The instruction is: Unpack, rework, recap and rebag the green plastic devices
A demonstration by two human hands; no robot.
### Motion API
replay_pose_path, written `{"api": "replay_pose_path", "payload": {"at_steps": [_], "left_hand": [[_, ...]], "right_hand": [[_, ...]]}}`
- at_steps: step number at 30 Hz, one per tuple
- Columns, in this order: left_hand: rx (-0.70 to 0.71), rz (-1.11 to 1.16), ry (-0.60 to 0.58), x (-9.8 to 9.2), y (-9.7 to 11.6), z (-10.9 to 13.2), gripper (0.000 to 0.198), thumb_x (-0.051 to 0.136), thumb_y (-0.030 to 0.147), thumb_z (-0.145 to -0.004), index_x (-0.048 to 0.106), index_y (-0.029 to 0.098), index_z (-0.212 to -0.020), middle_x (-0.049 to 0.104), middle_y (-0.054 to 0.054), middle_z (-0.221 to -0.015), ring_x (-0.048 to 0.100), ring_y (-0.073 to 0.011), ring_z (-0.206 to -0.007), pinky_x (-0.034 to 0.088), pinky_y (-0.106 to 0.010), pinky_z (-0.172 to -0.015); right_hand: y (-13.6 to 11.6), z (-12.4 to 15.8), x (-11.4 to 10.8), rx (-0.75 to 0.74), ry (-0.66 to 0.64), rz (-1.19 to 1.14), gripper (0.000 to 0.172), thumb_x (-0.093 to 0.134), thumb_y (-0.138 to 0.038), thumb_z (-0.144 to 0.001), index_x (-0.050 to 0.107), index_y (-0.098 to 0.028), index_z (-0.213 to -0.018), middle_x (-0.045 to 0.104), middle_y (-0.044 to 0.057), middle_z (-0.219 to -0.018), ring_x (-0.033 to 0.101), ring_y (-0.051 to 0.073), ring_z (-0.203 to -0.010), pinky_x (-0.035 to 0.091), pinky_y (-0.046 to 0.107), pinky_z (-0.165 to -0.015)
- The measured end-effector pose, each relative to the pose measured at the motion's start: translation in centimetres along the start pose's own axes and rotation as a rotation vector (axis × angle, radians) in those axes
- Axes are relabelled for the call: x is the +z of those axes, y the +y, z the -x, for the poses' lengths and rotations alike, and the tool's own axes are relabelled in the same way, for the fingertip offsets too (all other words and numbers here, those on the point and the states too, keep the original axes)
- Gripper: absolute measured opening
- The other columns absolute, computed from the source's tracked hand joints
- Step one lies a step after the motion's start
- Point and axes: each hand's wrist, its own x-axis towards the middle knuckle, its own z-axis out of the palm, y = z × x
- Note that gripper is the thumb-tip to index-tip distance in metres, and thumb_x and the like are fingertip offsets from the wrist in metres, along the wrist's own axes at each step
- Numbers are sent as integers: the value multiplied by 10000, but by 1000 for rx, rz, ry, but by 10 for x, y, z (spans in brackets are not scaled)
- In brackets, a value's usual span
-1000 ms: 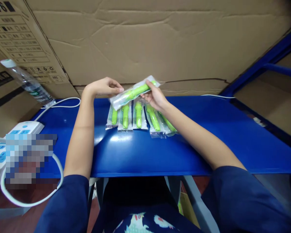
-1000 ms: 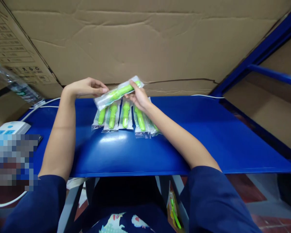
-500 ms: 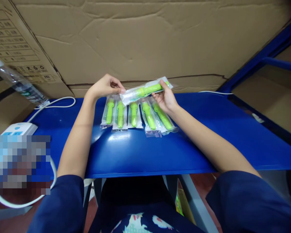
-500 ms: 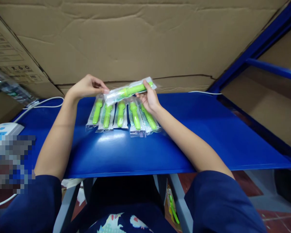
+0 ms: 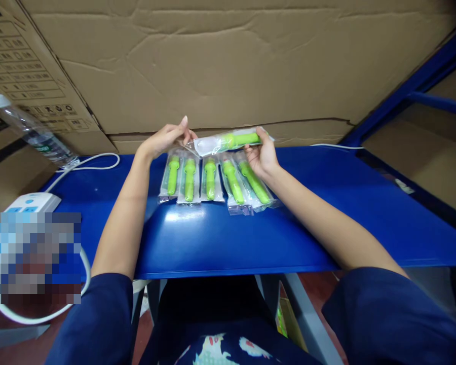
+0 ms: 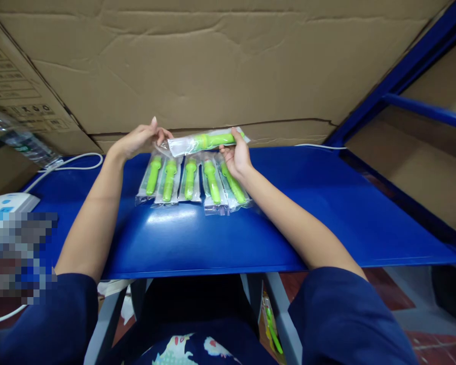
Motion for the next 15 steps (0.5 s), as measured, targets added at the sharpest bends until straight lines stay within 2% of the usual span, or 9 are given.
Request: {"api": "replay_pose_path", "payload": {"at_steps": [2, 4, 6, 10, 15], "left_hand": [[20, -81, -35, -2, 4, 1, 626, 588, 712, -931, 638, 165, -632, 790, -124, -1105, 739, -235, -1027, 572, -373, -970], [31, -209, -49, -4, 8, 2, 438, 766, 602, -833, 774, 166, -793, 793, -92, -1145, 728, -253, -1110, 555, -358, -999], [29, -288, -40, -5, 12, 2, 360, 847, 489, -762, 824, 183, -950, 785, -75, -1198, 710, -269, -1172, 542, -354, -1023], [33, -349, 80, 1, 12, -2, 355, 862, 393, -731, 820, 169, -1003, 769, -86, -1252, 689, -277, -1214, 506, -361, -1085], [64, -295, 236, 12, 10, -6, 313, 834, 364, -759, 798, 131, -965, 762, -138, -1282, 695, -263, -1170, 510, -367, -1080]], "right_hand": [[-3, 5, 3, 15, 38, -95, 363, 684, -582, -925, 563, -241, -890, 680, 40, -937, 703, 169, -837, 669, 302, -721], [-4, 8, 5, 27, 58, -120, 380, 698, -592, -913, 555, -241, -880, 669, 38, -932, 708, 169, -861, 669, 295, -750], [-3, 9, 5, 23, 76, -75, 424, 694, -643, -893, 552, -244, -898, 667, 52, -968, 724, 198, -928, 680, 328, -760], [-1, 9, 6, -6, 54, 7, 486, 670, -711, -876, 558, -243, -944, 667, 84, -1058, 723, 237, -1037, 689, 372, -776], [-4, 12, 8, 2, 25, -3, 406, 623, -639, -948, 558, -239, -935, 669, 85, -1063, 716, 212, -1068, 681, 337, -815]]}}
